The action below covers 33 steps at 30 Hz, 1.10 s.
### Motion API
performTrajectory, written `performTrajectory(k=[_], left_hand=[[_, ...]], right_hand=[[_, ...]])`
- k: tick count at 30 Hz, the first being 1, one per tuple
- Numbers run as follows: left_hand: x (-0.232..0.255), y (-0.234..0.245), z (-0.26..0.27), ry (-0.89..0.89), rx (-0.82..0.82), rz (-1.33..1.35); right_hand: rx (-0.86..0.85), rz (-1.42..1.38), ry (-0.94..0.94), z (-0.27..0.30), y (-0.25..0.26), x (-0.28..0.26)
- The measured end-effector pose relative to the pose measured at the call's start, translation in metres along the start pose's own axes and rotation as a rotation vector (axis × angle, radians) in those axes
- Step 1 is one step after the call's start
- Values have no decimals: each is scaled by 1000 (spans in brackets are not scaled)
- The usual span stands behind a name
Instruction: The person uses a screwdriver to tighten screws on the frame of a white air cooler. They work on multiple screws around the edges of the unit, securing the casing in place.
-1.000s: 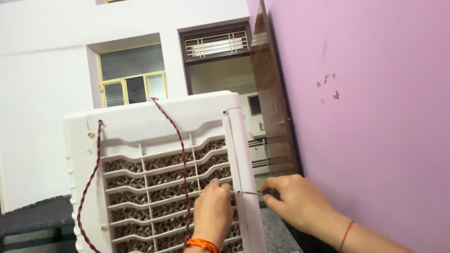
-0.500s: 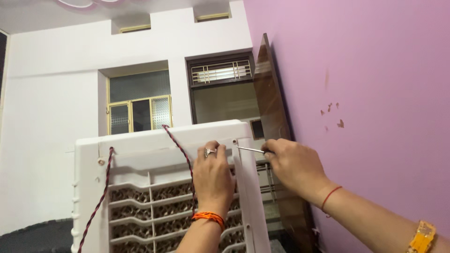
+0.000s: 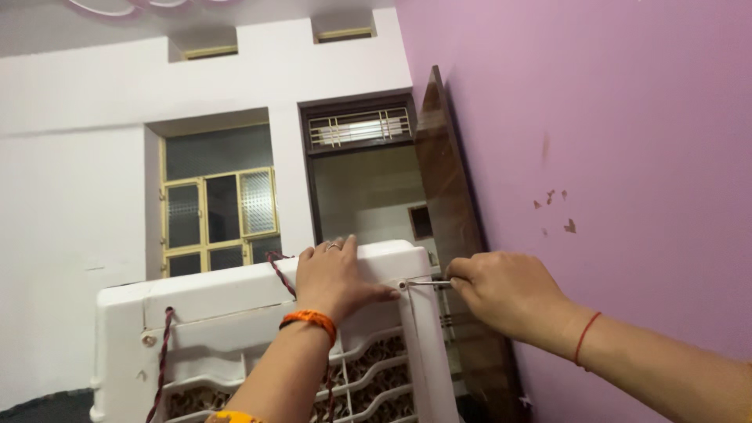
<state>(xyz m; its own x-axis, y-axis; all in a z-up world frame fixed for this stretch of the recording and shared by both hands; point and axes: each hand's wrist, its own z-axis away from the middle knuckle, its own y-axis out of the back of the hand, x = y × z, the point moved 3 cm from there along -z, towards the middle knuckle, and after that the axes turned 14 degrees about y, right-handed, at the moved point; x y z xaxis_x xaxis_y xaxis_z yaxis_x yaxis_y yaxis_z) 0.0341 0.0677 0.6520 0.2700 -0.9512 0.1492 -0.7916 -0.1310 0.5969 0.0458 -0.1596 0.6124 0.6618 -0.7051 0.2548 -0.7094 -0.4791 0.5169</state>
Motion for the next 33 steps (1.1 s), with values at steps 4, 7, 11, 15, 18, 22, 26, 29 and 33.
performTrajectory(k=[4,7,11,15,18,22,26,29,33], left_hand=[[9,9,-1,79,-116,-12],[11,11,5,111,-100,35],[8,10,4,118,-65,60],[6,3,-2,115,-40,20],[3,-2,-5,92,-24,4],[3,-1,-7,85,-46,-42],[2,-2,-6,108,-66,-59],[1,-3,-7,126,-79,-52],[-1,-5,-7,162,-116,-59]], right_hand=[[-46,51,34,-5,5,-6],[-39,139,97,-4,8,-8],[23,117,171,-3,5,-5],[69,15,206,-6,1,7],[1,-38,184,-12,-5,12],[19,-71,257,-13,-3,12],[74,-162,281,-12,-9,16],[33,-176,258,-7,-18,19],[74,-192,273,1,-25,20]])
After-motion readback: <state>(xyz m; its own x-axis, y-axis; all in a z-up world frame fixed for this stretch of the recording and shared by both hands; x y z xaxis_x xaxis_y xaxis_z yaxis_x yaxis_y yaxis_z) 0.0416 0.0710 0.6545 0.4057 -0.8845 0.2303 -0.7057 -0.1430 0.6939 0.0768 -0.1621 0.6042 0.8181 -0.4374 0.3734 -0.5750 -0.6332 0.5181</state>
